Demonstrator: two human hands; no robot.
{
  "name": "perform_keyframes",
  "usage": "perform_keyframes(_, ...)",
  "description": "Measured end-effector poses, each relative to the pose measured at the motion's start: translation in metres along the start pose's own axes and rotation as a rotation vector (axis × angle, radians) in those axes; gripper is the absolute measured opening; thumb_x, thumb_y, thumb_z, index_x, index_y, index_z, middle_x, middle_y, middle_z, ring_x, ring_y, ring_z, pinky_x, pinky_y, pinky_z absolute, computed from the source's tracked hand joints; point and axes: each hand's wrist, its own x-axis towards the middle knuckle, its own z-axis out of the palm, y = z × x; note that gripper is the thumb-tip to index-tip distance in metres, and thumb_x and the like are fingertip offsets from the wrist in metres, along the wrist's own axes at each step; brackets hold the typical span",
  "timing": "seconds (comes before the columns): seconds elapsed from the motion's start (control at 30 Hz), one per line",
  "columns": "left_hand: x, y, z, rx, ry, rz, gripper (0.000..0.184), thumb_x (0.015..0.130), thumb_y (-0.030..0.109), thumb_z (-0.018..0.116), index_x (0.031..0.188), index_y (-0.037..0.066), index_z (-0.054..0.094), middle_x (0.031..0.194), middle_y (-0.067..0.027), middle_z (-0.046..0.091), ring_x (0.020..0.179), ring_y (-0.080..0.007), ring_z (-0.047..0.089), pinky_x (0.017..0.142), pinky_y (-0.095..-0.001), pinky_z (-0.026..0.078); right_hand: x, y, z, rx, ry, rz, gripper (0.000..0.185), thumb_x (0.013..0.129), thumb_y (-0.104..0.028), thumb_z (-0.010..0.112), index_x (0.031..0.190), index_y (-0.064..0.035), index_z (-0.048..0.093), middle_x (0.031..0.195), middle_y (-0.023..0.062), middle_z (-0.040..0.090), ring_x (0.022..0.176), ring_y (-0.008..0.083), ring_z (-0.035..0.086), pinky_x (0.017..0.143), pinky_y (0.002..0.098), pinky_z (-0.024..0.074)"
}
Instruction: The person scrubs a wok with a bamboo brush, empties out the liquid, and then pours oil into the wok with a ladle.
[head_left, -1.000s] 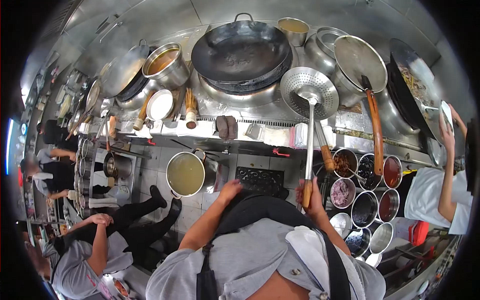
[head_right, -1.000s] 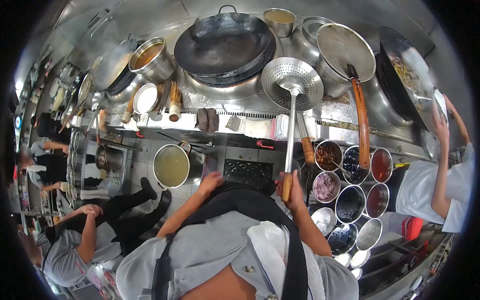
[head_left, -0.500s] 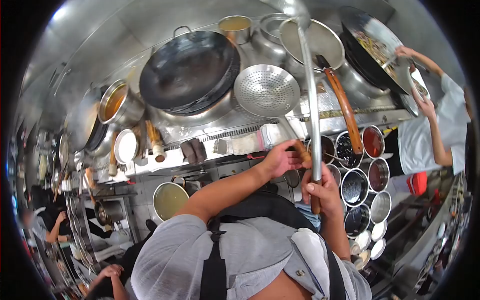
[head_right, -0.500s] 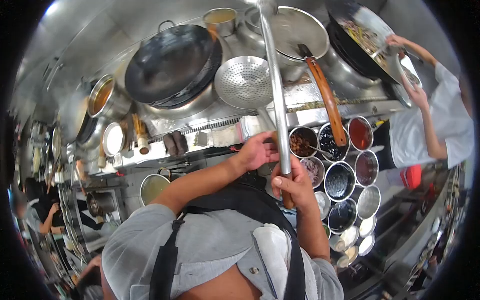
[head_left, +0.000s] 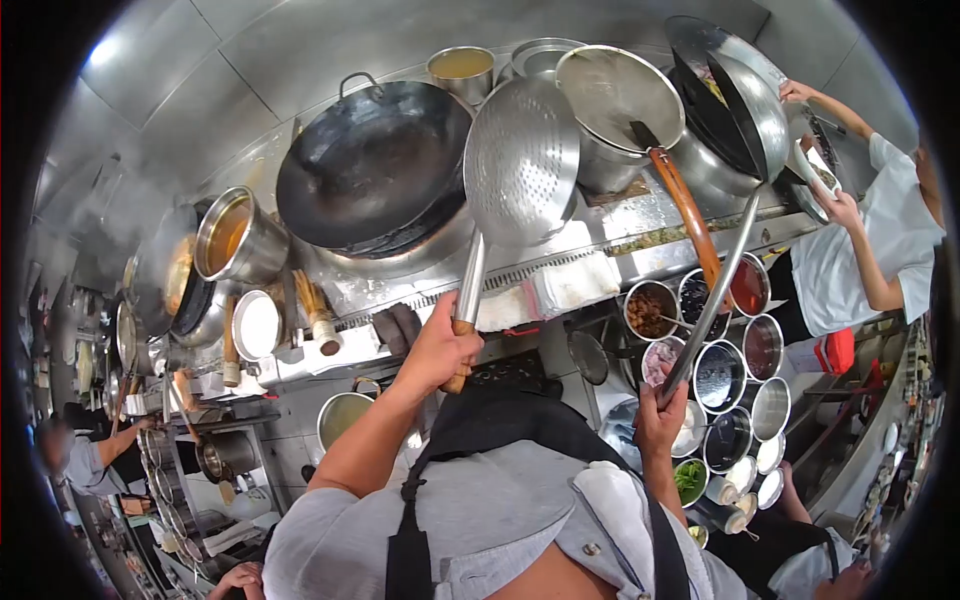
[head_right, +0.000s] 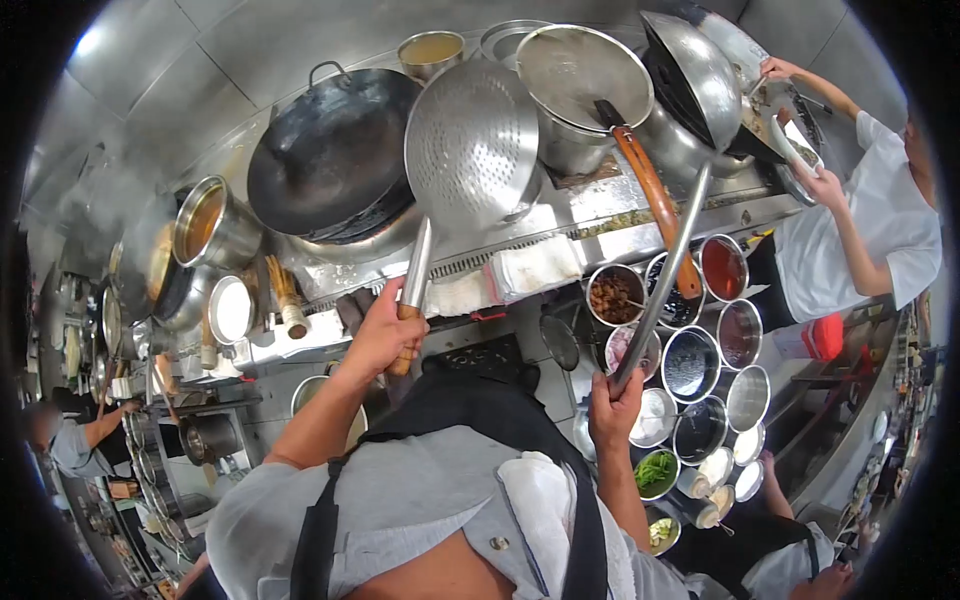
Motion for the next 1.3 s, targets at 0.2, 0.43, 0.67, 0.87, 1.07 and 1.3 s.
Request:
perform_keyframes(0.2,-0.029,0.031,-0.004,0.017,0.045,0.189,0.075,0.081,-0.004,0.063,0.148,0.006,0.029,0.082,-0.0032,0.054,0.06,-0.0109,0.053,0.052,-0.0289,0.045,0.036,0.0,0.05,-0.254,-0.268,0.098,0.038,0.09,-0.008,0.064,0.126,-0.0034,0.056,0.083,-0.0011,0.054,0.07,0.0067,0.045,0.066,0.0235,0.0414)
perform_keyframes(0.43,-0.027,0.027,-0.01,0.104,0.263,0.295,0.068,0.083,-0.005,0.063,0.142,0.004,0.032,0.081,-0.0022,0.053,0.059,-0.0086,0.052,0.05,-0.0253,0.044,0.041,0.0,0.058,-0.215,-0.35,0.086,0.039,0.088,-0.015,0.067,0.124,-0.0063,0.056,0.081,0.0044,0.055,0.069,0.0115,0.048,0.068,0.0285,0.045)
perform_keyframes(0.67,-0.015,0.019,-0.012,0.063,0.305,0.352,0.067,0.079,-0.006,0.061,0.139,0.005,0.033,0.082,-0.0051,0.054,0.057,-0.0115,0.055,0.047,-0.0258,0.048,0.061,-0.018,0.051,-0.209,-0.409,0.011,0.039,0.089,-0.017,0.066,0.125,-0.0056,0.056,0.08,0.0051,0.055,0.071,0.0119,0.048,0.069,0.0286,0.0451)
perform_keyframes(0.87,-0.002,0.019,0.026,-0.311,0.123,0.188,0.053,0.081,-0.001,0.061,0.128,0.005,0.038,0.079,-0.0081,0.055,0.057,-0.0156,0.055,0.046,-0.0288,0.049,0.067,-0.025,0.047,-0.205,-0.411,0.01,0.042,0.09,-0.015,0.066,0.128,-0.0061,0.053,0.076,0.0018,0.051,0.067,0.0099,0.045,0.061,0.0272,0.0421)
perform_keyframes(1.07,0.041,0.012,0.065,-0.608,-0.079,-0.038,0.012,0.083,0.008,0.062,0.083,-0.001,0.054,0.069,-0.0091,0.055,0.058,-0.0192,0.055,0.051,-0.0327,0.048,0.061,-0.061,0.036,-0.072,-0.514,0.222,0.049,0.09,-0.011,0.064,0.136,-0.0068,0.046,0.074,0.0013,0.053,0.05,0.0086,0.046,0.044,0.0277,0.039)
perform_keyframes(1.3,0.101,-0.026,0.12,-0.725,-0.137,-0.121,0.012,0.082,0.011,0.063,0.077,0.002,0.057,0.066,-0.0108,0.058,0.056,-0.0216,0.061,0.049,-0.0343,0.052,0.068,-0.025,0.026,-0.425,-0.526,0.179,0.061,0.087,-0.013,0.067,0.143,-0.0071,0.042,0.074,0.0086,0.061,0.056,0.015,0.055,0.053,0.0322,0.0448)
